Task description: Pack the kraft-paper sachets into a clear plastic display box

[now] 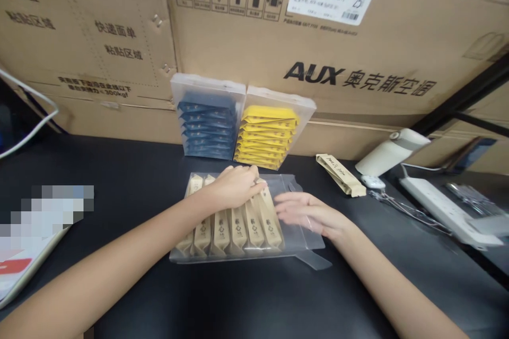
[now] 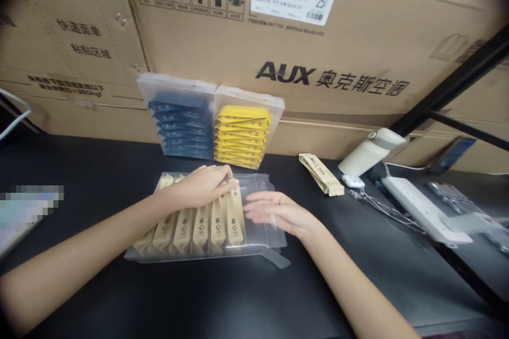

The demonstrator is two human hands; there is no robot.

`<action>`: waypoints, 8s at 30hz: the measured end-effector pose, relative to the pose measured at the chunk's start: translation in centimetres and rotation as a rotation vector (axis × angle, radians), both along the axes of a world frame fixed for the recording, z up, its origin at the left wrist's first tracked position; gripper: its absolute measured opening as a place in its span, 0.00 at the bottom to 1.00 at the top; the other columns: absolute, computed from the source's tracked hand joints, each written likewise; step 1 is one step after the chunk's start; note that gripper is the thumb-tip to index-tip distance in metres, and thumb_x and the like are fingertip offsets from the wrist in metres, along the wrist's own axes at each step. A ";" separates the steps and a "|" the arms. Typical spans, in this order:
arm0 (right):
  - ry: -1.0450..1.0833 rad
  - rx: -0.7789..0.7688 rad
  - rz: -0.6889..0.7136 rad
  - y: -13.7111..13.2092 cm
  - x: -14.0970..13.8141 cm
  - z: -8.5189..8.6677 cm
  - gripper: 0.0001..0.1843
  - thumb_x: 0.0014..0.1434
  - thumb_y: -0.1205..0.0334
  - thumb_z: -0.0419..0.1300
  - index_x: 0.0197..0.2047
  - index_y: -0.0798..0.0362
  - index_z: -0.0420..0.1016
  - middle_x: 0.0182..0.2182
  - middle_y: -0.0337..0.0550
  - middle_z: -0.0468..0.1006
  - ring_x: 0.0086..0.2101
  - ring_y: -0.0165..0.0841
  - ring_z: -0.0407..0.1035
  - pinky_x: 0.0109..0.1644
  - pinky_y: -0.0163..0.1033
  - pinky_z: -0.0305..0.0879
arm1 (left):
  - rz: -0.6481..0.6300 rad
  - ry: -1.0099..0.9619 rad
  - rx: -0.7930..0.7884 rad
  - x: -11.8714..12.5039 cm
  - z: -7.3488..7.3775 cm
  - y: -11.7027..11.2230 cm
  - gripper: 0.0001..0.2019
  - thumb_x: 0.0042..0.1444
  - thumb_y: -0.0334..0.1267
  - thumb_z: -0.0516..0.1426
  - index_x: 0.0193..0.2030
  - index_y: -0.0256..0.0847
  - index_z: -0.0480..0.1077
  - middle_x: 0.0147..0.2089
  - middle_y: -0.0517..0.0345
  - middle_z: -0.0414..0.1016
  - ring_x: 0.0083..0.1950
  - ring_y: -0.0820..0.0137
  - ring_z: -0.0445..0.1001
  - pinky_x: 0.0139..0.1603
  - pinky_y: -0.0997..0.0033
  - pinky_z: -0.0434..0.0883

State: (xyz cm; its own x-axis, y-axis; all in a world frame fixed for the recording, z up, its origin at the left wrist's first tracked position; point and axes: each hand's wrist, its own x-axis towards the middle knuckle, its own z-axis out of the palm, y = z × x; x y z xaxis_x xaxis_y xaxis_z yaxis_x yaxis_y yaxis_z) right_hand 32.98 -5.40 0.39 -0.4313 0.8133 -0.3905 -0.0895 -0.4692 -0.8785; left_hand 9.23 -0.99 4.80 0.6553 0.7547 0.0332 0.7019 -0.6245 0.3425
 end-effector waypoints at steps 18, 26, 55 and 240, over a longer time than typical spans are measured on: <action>0.005 0.092 -0.241 0.6 -0.2 -0.7 0.18 0.42 0.57 0.71 0.39 0.46 0.80 0.48 0.44 0.79 0.54 0.43 0.70 0.62 0.47 0.63 | 0.024 -0.077 -0.018 -0.5 0.2 0.3 0.19 0.64 0.52 0.46 0.44 0.39 0.67 0.45 0.51 0.76 0.46 0.61 0.73 0.45 0.65 0.67; 0.009 0.042 -0.309 0.9 -0.4 -0.7 0.19 0.38 0.60 0.74 0.37 0.48 0.80 0.44 0.43 0.81 0.53 0.42 0.70 0.63 0.44 0.63 | 0.033 -0.075 0.004 -0.6 0.1 0.3 0.21 0.64 0.54 0.45 0.45 0.39 0.66 0.45 0.50 0.76 0.46 0.61 0.73 0.45 0.64 0.67; -1.447 0.573 -0.908 5.0 13.2 -2.9 0.17 0.44 0.50 0.62 0.34 0.53 0.73 0.34 0.53 0.76 0.40 0.49 0.69 0.47 0.55 0.63 | 0.047 -0.104 -0.016 -0.5 0.4 0.0 0.17 0.63 0.50 0.48 0.42 0.40 0.68 0.44 0.50 0.76 0.46 0.61 0.74 0.45 0.65 0.67; -0.486 0.529 -0.141 2.0 5.8 0.0 0.18 0.54 0.51 0.62 0.41 0.56 0.75 0.32 0.48 0.79 0.32 0.35 0.76 0.42 0.43 0.73 | -0.297 -0.169 0.063 -0.3 -0.2 -0.1 0.17 0.66 0.41 0.48 0.55 0.43 0.72 0.65 0.53 0.65 0.63 0.65 0.64 0.63 0.65 0.60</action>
